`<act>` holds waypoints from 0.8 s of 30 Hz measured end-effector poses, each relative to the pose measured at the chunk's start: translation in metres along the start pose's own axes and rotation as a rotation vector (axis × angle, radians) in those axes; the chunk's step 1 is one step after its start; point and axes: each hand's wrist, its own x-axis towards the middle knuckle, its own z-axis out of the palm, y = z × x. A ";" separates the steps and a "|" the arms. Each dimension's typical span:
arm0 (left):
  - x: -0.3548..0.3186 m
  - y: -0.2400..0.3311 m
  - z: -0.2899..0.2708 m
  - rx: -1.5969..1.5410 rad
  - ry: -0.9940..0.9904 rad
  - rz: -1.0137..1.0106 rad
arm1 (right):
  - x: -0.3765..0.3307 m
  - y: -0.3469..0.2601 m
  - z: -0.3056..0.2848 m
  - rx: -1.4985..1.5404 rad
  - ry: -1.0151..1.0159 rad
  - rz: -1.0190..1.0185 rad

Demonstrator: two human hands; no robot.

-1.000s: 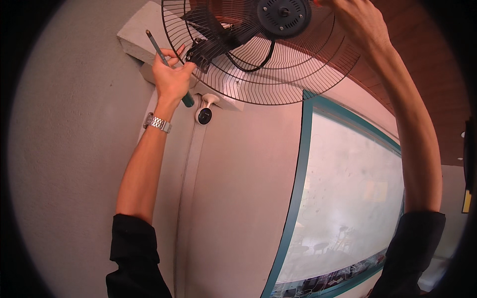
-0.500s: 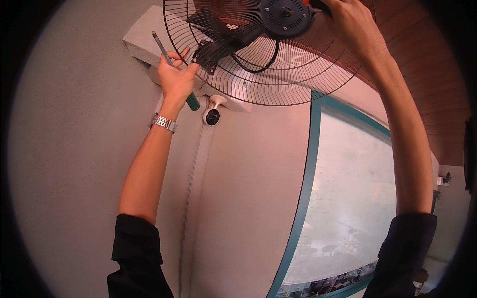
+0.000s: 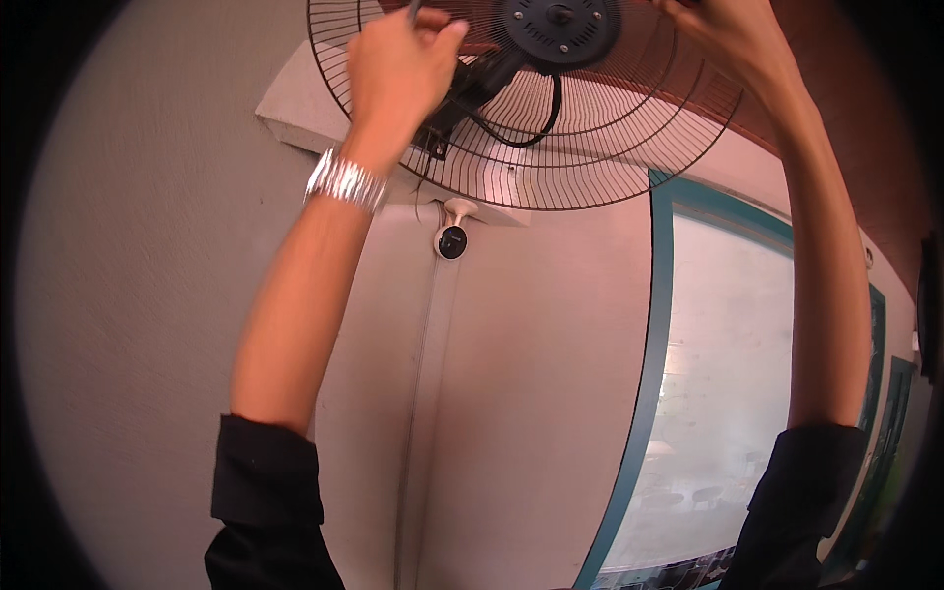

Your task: The person uses a screwdriver to remove the screws from the front grill of a wall-mounted fan, detaches the grill, and then removes the fan blades. They place the removed parts on a nearby table.

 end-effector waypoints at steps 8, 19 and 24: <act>0.084 0.049 0.058 -0.109 -0.149 -0.032 | 0.008 -0.005 0.011 -0.007 0.038 0.075; 0.080 0.062 0.076 -0.011 -0.124 -0.006 | 0.007 -0.007 0.014 -0.020 -0.005 0.155; 0.079 0.061 0.077 0.037 -0.099 0.065 | 0.001 -0.019 0.007 -0.059 0.011 0.105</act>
